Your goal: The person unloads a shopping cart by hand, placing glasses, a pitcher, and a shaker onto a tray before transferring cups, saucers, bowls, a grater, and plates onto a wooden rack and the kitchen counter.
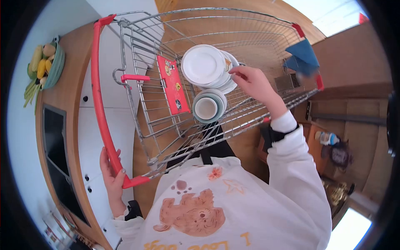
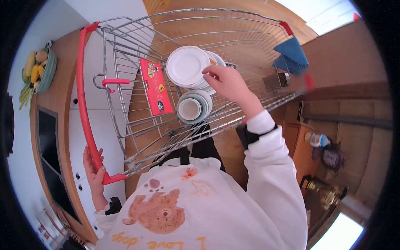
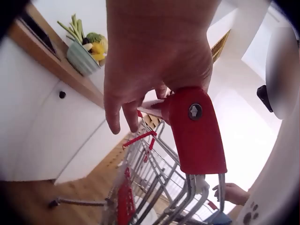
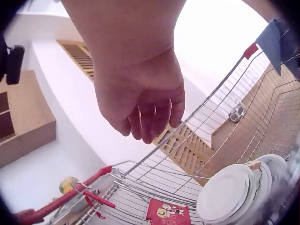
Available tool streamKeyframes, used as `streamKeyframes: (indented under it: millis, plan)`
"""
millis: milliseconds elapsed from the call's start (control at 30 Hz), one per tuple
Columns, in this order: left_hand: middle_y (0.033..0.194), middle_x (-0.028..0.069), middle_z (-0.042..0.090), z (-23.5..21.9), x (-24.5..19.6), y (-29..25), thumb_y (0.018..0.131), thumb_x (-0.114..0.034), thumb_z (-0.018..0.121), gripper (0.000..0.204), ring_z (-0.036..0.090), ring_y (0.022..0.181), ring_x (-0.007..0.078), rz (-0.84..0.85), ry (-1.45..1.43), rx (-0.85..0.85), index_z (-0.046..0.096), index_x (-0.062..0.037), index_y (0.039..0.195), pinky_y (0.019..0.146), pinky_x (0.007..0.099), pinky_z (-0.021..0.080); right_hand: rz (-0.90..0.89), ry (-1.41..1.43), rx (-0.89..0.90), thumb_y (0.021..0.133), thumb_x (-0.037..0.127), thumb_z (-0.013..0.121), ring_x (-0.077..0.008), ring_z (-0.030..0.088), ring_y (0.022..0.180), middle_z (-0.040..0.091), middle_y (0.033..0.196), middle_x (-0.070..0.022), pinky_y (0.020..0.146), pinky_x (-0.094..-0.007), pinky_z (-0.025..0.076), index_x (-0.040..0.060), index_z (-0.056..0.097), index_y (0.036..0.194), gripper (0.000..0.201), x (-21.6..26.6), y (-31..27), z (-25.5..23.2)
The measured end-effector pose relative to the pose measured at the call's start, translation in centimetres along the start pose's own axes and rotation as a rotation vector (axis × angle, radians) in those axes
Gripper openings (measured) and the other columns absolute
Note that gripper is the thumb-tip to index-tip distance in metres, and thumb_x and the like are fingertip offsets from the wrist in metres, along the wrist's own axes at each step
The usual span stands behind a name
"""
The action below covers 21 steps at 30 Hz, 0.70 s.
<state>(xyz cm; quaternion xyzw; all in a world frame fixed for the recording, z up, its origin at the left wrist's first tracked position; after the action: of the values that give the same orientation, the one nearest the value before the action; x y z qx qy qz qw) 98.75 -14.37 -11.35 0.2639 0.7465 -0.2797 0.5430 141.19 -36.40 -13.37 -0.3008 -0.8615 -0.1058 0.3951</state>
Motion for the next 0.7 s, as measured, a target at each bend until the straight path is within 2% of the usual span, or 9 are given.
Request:
streamKeyframes:
  millis: [100,133,200,300,400,500,600,700]
  plan:
    - [0.141,0.0141,0.037,0.1,-0.4,-1.1,0.077,-0.003,0.054,0.075,0.044,0.125,0.0293,-0.211,0.093,-0.123,0.022,-0.0089,0.145,0.102,0.0371,0.034,0.017,-0.224,0.323,0.084,0.028,0.058,-0.0287,0.064,0.078,0.067,0.083,-0.0133,0.071,-0.0382,0.051,0.0066,0.066,0.098,0.026,-4.9,5.4,3.7]
    - [0.136,0.0163,0.042,0.4,-0.9,-1.4,0.080,-0.001,0.049,0.072,0.047,0.122,0.0280,-0.224,0.159,-0.154,0.021,-0.0089,0.146,0.101,0.0368,0.035,-0.014,-0.286,0.415,0.083,0.029,0.059,-0.0291,0.065,0.080,0.067,0.085,-0.0136,0.073,-0.0392,0.050,0.0065,0.066,0.097,0.027,-6.6,6.5,5.4]
    - [0.135,0.0169,0.043,1.0,-1.3,-1.7,0.082,0.001,0.045,0.069,0.049,0.119,0.0275,-0.252,0.230,-0.192,0.020,-0.0088,0.146,0.100,0.0365,0.036,-0.079,-0.412,0.599,0.080,0.032,0.059,-0.0300,0.065,0.084,0.067,0.089,-0.0143,0.077,-0.0412,0.050,0.0063,0.067,0.096,0.031,-10.5,7.9,9.1]
    - [0.133,0.0178,0.045,2.2,-1.8,-1.8,0.086,0.003,0.040,0.064,0.053,0.115,0.0266,-0.257,0.384,-0.271,0.019,-0.0087,0.146,0.097,0.0353,0.039,-0.120,-0.503,0.957,0.079,0.033,0.060,-0.0322,0.062,0.095,0.066,0.100,-0.0144,0.084,-0.0427,0.048,0.0079,0.064,0.106,0.036,-17.5,8.2,15.9]
    - [0.130,0.0183,0.047,2.8,-2.0,-1.8,0.089,0.002,0.037,0.061,0.055,0.111,0.0252,-0.241,0.545,-0.339,0.018,-0.0088,0.146,0.095,0.0341,0.040,-0.035,-0.406,1.085,0.077,0.031,0.060,-0.0323,0.062,0.094,0.067,0.097,-0.0138,0.085,-0.0421,0.048,0.0067,0.065,0.103,0.036,-20.3,7.4,19.2]
    - [0.127,0.0183,0.049,2.8,-2.1,-2.2,0.091,0.000,0.037,0.058,0.056,0.109,0.0243,-0.307,0.610,-0.379,0.019,-0.0085,0.146,0.093,0.0341,0.041,0.038,-0.339,1.217,0.076,0.029,0.059,-0.0304,0.065,0.086,0.068,0.090,-0.0138,0.075,-0.0404,0.052,0.0019,0.065,0.098,0.036,-23.7,6.3,23.9]
    - [0.124,0.0180,0.050,2.7,-1.9,-2.6,0.092,-0.002,0.037,0.057,0.056,0.107,0.0236,-0.358,0.629,-0.403,0.019,-0.0080,0.146,0.092,0.0345,0.042,0.239,-0.215,1.328,0.078,0.026,0.057,-0.0262,0.068,0.074,0.068,0.082,-0.0137,0.062,-0.0379,0.055,-0.0013,0.065,0.092,0.032,-25.0,5.1,24.8]
    - [0.123,0.0176,0.051,2.3,-1.4,-2.8,0.093,-0.004,0.037,0.056,0.057,0.105,0.0230,-0.358,0.636,-0.403,0.020,-0.0079,0.145,0.091,0.0348,0.042,0.436,-0.084,1.364,0.081,0.024,0.055,-0.0222,0.068,0.065,0.067,0.080,-0.0152,0.052,-0.0337,0.056,-0.0027,0.064,0.093,0.031,-27.2,3.1,26.9]
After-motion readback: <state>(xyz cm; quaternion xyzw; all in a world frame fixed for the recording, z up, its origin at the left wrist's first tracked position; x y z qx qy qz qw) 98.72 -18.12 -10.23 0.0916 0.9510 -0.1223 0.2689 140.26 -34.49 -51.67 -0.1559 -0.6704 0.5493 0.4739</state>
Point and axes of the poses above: each hand's wrist, its own y-axis towards the middle knuckle, its own z-axis out of the palm, x = y × z, the point moved 7 cm from there along y, towards the middle knuckle
